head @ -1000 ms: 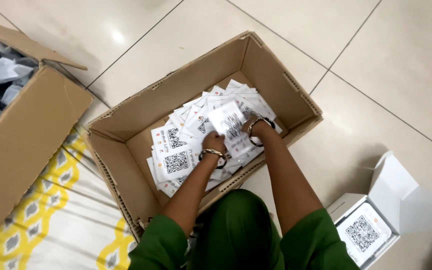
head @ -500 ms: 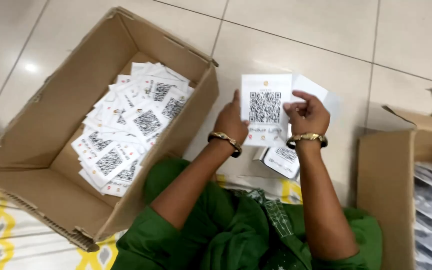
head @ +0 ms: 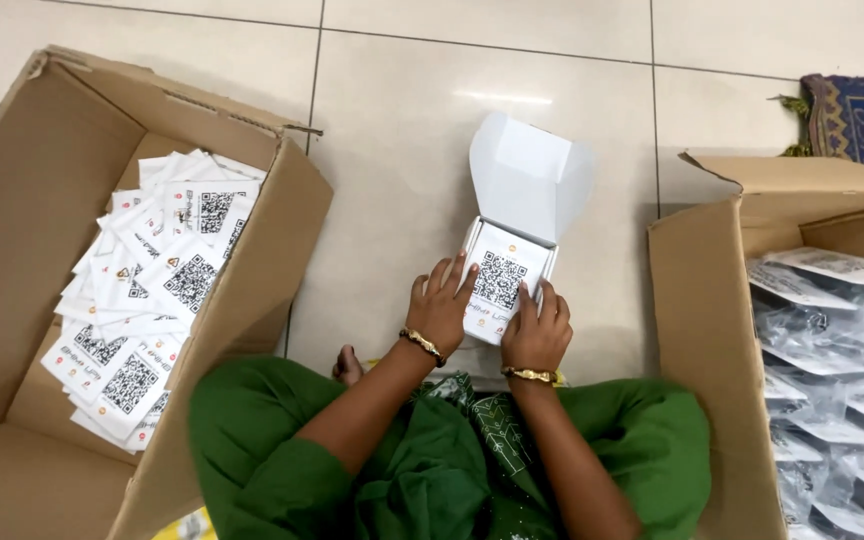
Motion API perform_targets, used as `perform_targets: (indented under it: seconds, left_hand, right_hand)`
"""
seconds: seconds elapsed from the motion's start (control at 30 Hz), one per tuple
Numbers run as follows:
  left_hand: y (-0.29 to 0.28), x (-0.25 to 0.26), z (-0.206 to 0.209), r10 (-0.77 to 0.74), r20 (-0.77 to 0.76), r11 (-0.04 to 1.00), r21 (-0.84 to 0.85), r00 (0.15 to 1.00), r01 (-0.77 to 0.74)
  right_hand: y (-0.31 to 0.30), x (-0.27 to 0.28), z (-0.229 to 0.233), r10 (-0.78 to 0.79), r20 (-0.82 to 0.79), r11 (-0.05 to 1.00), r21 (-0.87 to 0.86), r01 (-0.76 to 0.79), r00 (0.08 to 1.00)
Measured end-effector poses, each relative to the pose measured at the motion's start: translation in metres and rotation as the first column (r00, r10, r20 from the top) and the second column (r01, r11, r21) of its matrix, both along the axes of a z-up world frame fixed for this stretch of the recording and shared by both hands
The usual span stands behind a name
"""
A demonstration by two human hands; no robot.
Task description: Sorting items and applying QR code stickers to small white boxes and larger cardboard containers.
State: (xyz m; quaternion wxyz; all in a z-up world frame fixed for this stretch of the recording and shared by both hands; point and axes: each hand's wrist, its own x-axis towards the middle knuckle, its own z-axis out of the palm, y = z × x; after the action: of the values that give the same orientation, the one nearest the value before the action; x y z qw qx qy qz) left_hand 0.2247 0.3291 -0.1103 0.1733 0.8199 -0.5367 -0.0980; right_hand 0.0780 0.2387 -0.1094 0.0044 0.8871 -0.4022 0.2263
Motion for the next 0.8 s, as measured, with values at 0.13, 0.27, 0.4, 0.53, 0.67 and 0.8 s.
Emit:
perform_targets:
  seconds: [0.13, 0.27, 0.4, 0.53, 0.67, 0.8]
  left_hand:
    - [-0.005, -0.003, -0.007, 0.006, 0.022, 1.000, 0.011, 1.000, -0.007]
    - [-0.009, -0.004, -0.032, 0.003, -0.124, 0.989, -0.146, 0.992, -0.021]
    - [-0.012, -0.002, 0.003, 0.044, -0.362, 0.997, -0.046, 0.931, -0.065]
    - [-0.013, -0.001, -0.011, 0.044, -0.286, 0.992, -0.099, 0.957, -0.076]
    - [-0.045, 0.041, -0.058, 0.258, -0.428, 0.947, -0.066, 0.866, -0.314]
    - [-0.111, 0.127, -0.031, 0.396, -0.830, 0.792, 0.093, 0.393, -0.603]
  right_hand:
    - [-0.010, 0.003, 0.004, -0.028, -0.019, 1.000, 0.002, 0.028, 0.999]
    - [-0.017, 0.003, -0.008, 0.003, 0.108, 0.994, 0.110, -0.015, 0.994]
    - [-0.017, 0.004, -0.012, 0.074, 0.228, 0.991, 0.088, -0.096, 0.971]
    - [-0.035, 0.004, 0.004, 0.128, 0.223, 0.974, 0.153, -0.165, 0.966]
    - [-0.106, 0.005, -0.004, -0.095, 0.171, 0.791, 0.611, -0.030, 0.981]
    - [-0.197, 0.049, 0.004, -0.479, 0.303, 0.355, 0.925, -0.134, 0.824]
